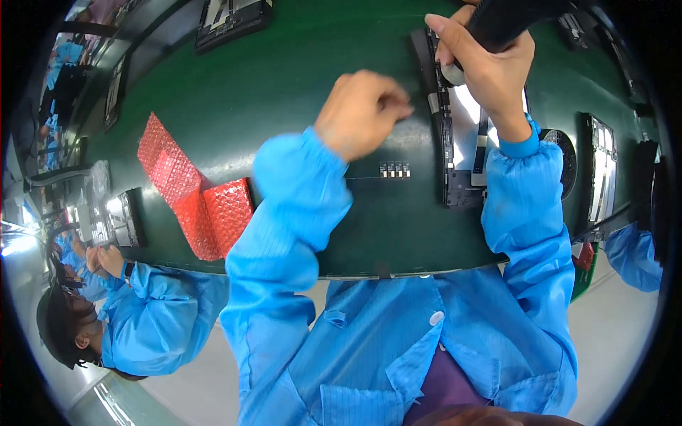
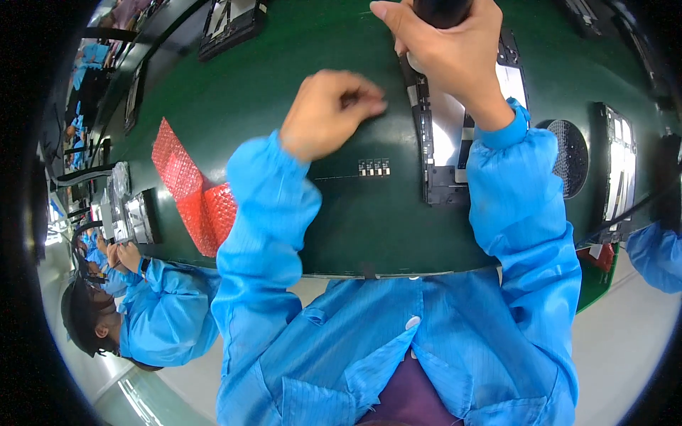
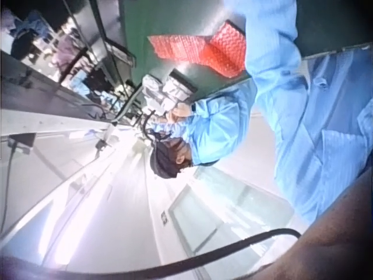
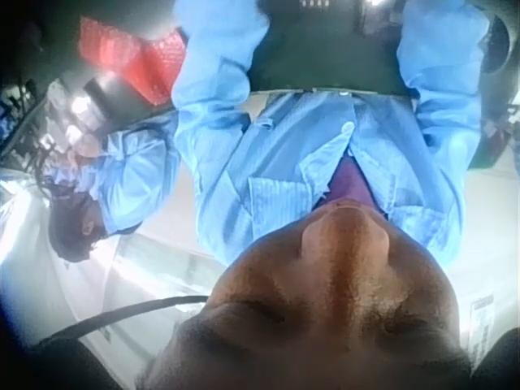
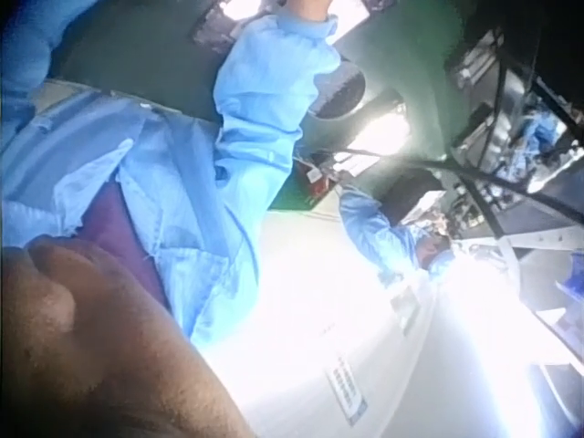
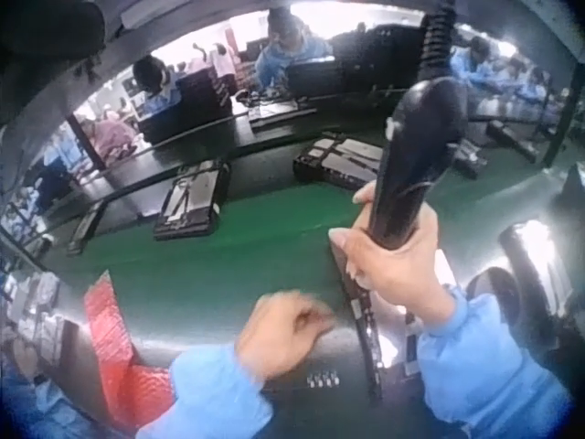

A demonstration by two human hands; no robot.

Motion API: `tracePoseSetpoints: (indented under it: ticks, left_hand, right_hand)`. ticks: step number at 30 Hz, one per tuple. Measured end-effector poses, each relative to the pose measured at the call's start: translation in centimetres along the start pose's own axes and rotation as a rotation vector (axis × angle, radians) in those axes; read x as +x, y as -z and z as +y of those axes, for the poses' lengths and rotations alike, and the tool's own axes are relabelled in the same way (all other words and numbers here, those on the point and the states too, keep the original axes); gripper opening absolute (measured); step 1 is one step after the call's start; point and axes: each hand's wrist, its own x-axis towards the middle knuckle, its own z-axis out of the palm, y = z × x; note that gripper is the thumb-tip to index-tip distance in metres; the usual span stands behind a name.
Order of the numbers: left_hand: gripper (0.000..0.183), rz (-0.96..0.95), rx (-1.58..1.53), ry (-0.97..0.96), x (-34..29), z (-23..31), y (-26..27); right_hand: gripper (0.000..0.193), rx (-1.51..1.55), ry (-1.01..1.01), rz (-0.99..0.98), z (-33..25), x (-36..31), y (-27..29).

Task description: Assembling internal components and using an electric screwdriver to secure parts into tablet or screen frames on a production line.

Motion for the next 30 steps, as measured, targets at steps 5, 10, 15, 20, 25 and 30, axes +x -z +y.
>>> tracePoseSetpoints:
  ticks: [5, 10, 15, 20, 25, 30]
  left_hand:
    - [0.024, 0.084, 0.208, 0.086, -7.9, 1.8, -0.7]
    - [0.021, 0.054, 0.150, 0.114, -8.6, 1.3, -1.2]
    - [0.014, -0.171, -0.155, 0.358, -7.2, 0.7, 0.1]
    - [0.015, -0.170, -0.134, 0.349, -6.0, 0.8, 0.4]
    - [0.013, -0.111, 0.177, 0.356, -5.6, 3.5, -0.5]
    - [0.011, 0.032, 0.186, 0.212, -6.9, 3.5, -1.4]
  right_hand:
    - [0.037, 0.075, 0.136, -0.026, -3.7, -0.3, 1.1]
    - [0.037, -0.151, 0.536, -0.069, -4.4, 0.1, 7.5]
    - [0.055, -0.158, 0.435, 0.018, -7.1, -1.9, 12.1]
    - [0.049, -0.166, 0.219, 0.145, -6.6, -4.4, 18.1]
    - [0.037, -0.078, 0.203, 0.310, -3.0, -6.3, 20.1]
    - [0.038, -0.081, 0.236, 0.304, -1.7, -6.0, 19.9]
